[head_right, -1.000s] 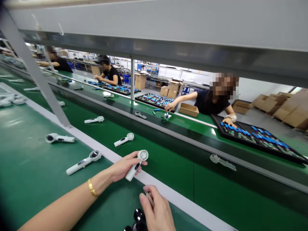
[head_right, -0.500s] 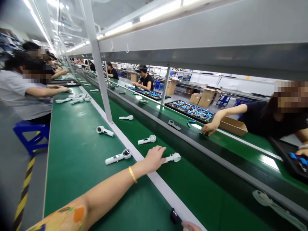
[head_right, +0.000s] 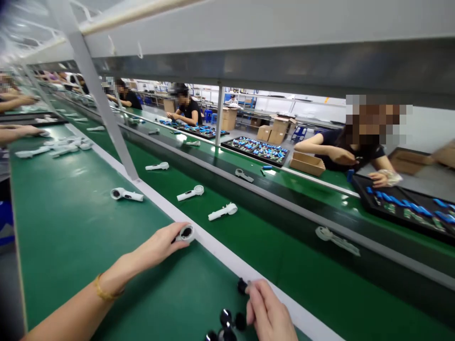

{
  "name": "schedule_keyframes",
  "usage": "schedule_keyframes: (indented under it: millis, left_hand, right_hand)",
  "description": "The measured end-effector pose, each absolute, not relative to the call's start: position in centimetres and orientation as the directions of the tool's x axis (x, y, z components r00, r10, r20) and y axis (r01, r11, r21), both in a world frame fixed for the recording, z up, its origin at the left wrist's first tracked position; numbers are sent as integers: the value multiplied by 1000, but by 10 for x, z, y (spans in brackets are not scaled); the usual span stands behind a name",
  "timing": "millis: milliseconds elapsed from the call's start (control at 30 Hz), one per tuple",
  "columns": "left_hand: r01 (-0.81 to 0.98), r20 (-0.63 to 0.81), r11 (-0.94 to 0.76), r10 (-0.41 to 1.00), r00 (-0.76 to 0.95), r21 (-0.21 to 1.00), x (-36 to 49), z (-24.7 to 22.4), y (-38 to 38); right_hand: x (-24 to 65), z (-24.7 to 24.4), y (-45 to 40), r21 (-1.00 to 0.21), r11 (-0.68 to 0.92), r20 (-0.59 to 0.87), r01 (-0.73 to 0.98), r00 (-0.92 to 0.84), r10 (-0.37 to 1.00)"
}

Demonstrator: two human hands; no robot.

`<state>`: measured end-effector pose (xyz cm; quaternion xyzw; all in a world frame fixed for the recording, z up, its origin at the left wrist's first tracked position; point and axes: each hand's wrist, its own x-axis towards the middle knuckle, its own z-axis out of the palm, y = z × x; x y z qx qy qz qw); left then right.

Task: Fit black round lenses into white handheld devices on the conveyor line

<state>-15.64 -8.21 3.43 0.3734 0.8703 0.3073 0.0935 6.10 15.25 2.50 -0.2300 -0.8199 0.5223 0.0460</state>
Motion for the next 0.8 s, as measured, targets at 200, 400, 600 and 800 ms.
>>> schedule_keyframes:
  millis: [200,400,600,800]
  left_hand:
    - [492,-36,325,860,-509,808,-100,32,-31]
    - [523,-68,322,892,-447,789,-91,21,-26]
    - [665,-108,389,900,-423,638,-71,27,-7]
    - [750,-97,449,881,-464,486,-58,21,9]
  right_hand:
    - [32,28,169,-750,612,-30,252,-937,349]
    - [35,20,167,-594,795,-73,119,-993,94]
    - [64,38,169,-659,694,-212,289,-957,198]
    - [48,31,153,-565,737,-165,370,-926,338]
